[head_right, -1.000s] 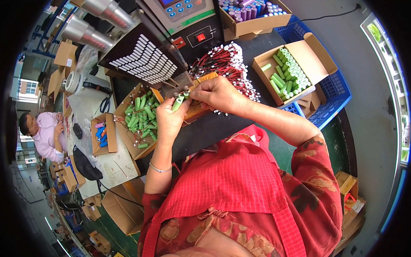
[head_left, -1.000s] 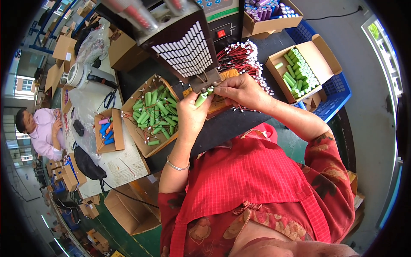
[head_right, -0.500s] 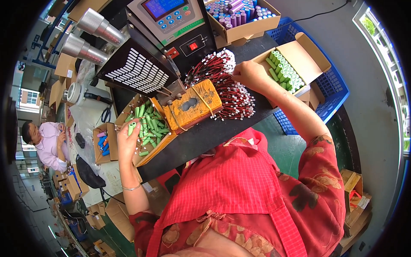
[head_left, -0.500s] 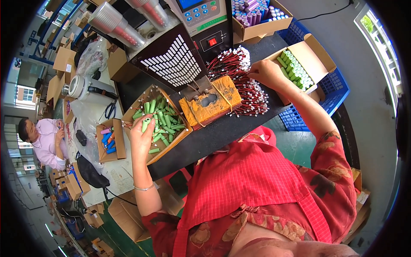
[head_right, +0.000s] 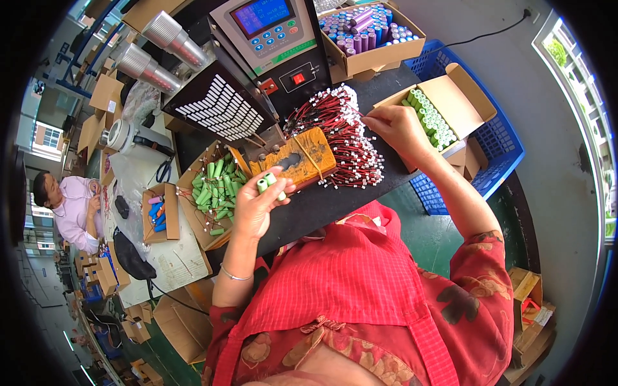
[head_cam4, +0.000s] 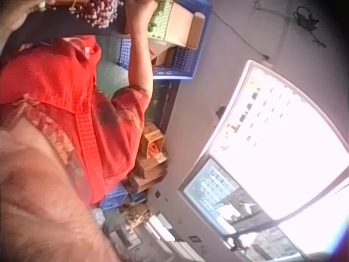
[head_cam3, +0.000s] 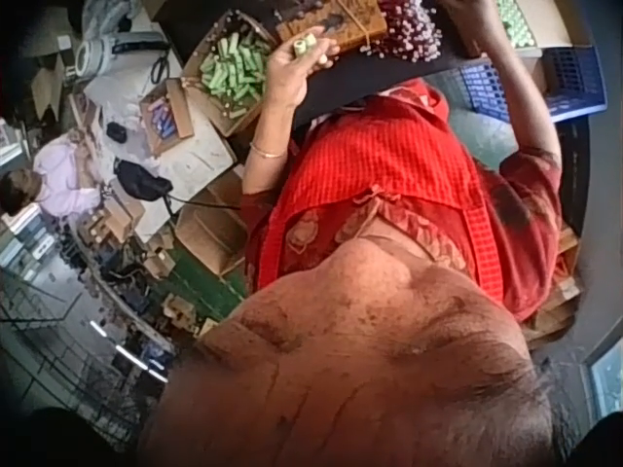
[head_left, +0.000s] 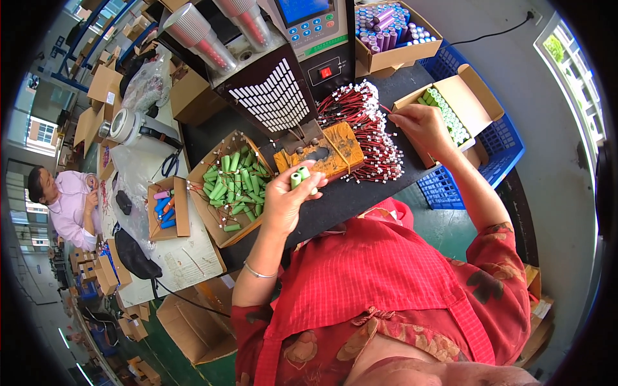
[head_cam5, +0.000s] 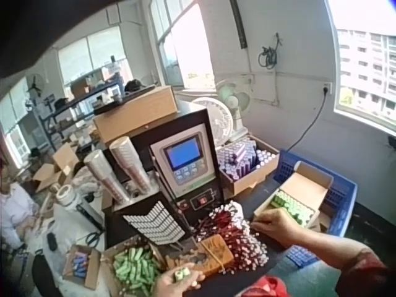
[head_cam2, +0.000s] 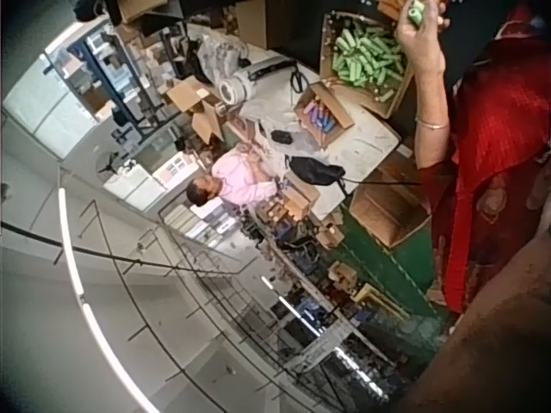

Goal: Welding battery packs using a spot welder on an assembly line.

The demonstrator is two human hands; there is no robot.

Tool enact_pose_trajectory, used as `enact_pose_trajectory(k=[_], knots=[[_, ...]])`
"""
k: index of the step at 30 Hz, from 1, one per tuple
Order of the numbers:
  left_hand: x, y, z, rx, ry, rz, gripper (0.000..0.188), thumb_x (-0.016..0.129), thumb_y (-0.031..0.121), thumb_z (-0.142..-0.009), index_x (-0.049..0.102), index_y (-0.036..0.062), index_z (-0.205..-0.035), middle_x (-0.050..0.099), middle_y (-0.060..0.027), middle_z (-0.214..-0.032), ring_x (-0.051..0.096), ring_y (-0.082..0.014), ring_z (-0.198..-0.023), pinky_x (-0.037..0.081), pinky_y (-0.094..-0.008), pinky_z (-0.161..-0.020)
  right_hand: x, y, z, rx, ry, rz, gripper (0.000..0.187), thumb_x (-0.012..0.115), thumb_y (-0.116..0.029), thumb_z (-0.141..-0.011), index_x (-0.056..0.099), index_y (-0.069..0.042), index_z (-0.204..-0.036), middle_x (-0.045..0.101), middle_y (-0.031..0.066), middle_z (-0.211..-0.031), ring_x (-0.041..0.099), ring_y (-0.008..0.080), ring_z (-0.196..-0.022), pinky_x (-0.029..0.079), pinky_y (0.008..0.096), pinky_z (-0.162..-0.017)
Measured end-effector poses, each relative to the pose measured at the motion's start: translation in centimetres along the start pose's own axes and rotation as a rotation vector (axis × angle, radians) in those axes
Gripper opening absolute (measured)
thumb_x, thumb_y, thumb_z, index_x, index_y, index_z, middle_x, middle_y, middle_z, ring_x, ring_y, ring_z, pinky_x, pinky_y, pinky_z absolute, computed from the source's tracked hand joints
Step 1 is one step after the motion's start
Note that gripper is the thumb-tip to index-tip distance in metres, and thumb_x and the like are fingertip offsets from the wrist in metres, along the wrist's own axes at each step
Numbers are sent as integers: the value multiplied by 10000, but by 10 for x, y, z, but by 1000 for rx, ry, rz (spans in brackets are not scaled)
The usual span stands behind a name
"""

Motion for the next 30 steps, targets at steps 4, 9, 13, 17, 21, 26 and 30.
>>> enact_pose_trajectory(k=[4,9,13,17,21,26,30], knots=[[15,-10,-9,9,10,114,348,637,80,-808,512,0,-1123,630,-101,-954,623,-163,-842,524,-257,-680,17,2,9,15,-206,-95,169,652,-159,-794,639,6,-830,622,63,-672,559,81,-608,461,254,-565],[21,-15,-11,56,54,188,355,628,46,-806,500,28,-1136,591,-120,-1089,607,-181,-895,503,-267,-721,35,-21,34,75,-329,-229,145,656,-142,-794,635,2,-803,578,31,-609,524,58,-574,426,237,-507],[23,-14,-14,82,75,255,318,631,44,-803,520,27,-1100,614,-107,-1021,612,-165,-826,503,-260,-685,52,-42,50,-210,-364,-163,92,652,-75,-756,634,-2,-809,620,94,-727,611,193,-667,482,294,-611],[26,-16,-13,80,25,229,300,627,23,-797,526,20,-1080,621,-84,-918,616,-156,-783,508,-252,-661,70,-54,50,-27,-412,-458,199,651,-150,-806,605,21,-896,628,63,-789,598,123,-740,488,269,-676],[22,-5,-11,135,12,157,243,636,24,-792,572,23,-1026,609,-51,-879,607,-141,-777,532,-265,-670,86,-55,38,212,-493,-613,180,603,-173,-853,614,-2,-909,614,6,-740,562,63,-661,465,210,-585],[7,28,-18,545,197,-723,244,714,66,-704,651,5,-932,617,-85,-737,604,-128,-683,468,-259,-600,88,-55,10,91,-386,-479,184,621,-187,-838,630,-5,-808,570,-12,-624,508,30,-574,420,203,-507],[5,25,-25,501,229,-769,203,706,78,-736,649,-21,-904,636,-40,-717,537,-41,-667,449,-226,-598,96,-60,5,151,-438,-496,176,611,-170,-840,624,4,-811,569,-10,-627,509,30,-579,421,203,-508]])
Point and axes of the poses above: each hand's wrist, its own z-axis away from the middle knuckle, its own x-axis out of the palm, y = z × x, the point moved 6 cm from there along -z, towards the middle knuckle
